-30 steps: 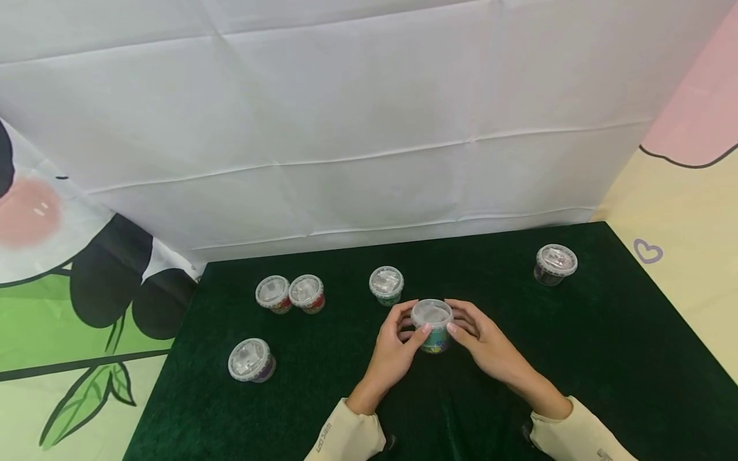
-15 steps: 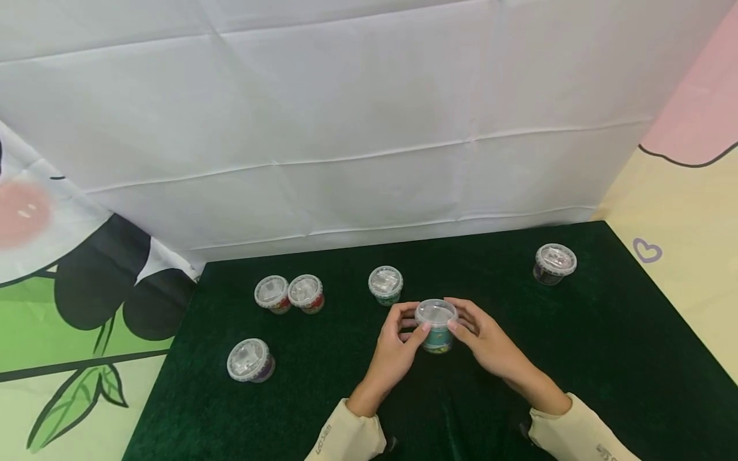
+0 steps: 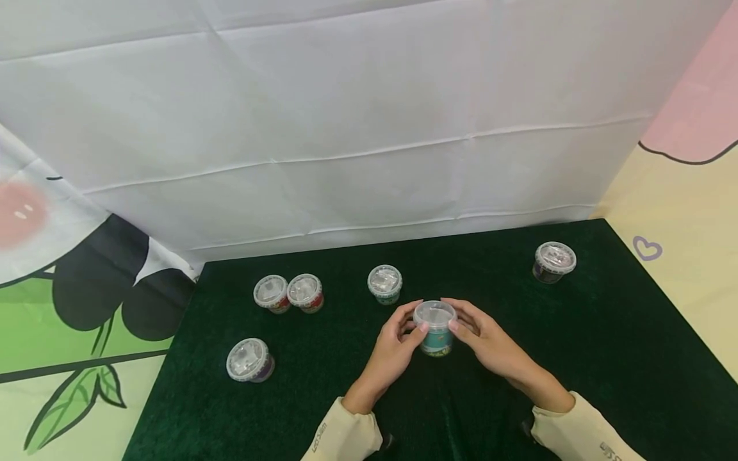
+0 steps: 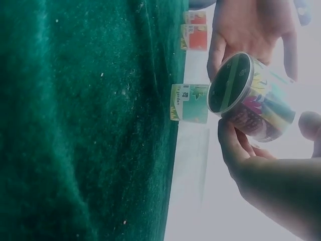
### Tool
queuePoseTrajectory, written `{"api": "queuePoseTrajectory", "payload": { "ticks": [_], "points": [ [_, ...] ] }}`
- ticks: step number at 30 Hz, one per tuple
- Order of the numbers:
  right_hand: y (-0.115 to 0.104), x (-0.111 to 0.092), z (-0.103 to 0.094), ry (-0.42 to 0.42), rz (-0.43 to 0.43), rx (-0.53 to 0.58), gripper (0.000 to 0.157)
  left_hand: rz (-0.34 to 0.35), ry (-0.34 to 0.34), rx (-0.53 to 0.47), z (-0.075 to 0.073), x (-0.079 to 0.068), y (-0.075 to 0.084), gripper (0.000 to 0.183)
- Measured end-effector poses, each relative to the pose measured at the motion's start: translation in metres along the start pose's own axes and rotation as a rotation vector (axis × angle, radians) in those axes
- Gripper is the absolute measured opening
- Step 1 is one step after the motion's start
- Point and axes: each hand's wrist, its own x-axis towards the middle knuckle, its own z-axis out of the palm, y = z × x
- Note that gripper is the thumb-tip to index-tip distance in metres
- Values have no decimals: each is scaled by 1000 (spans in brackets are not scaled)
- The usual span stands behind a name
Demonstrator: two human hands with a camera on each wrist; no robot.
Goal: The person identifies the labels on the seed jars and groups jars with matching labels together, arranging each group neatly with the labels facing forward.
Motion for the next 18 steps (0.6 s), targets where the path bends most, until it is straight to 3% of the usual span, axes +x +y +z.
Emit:
{"api": "queuePoseTrajectory", "payload": {
  "ticks": [11,18],
  "points": [
    [-3,1,8,72,-5,-32,54,65,157,50,8,0,0,45],
    [0,5,11,90,-19,-60,53,50,169,72,12,-1,1,46]
  ]
}}
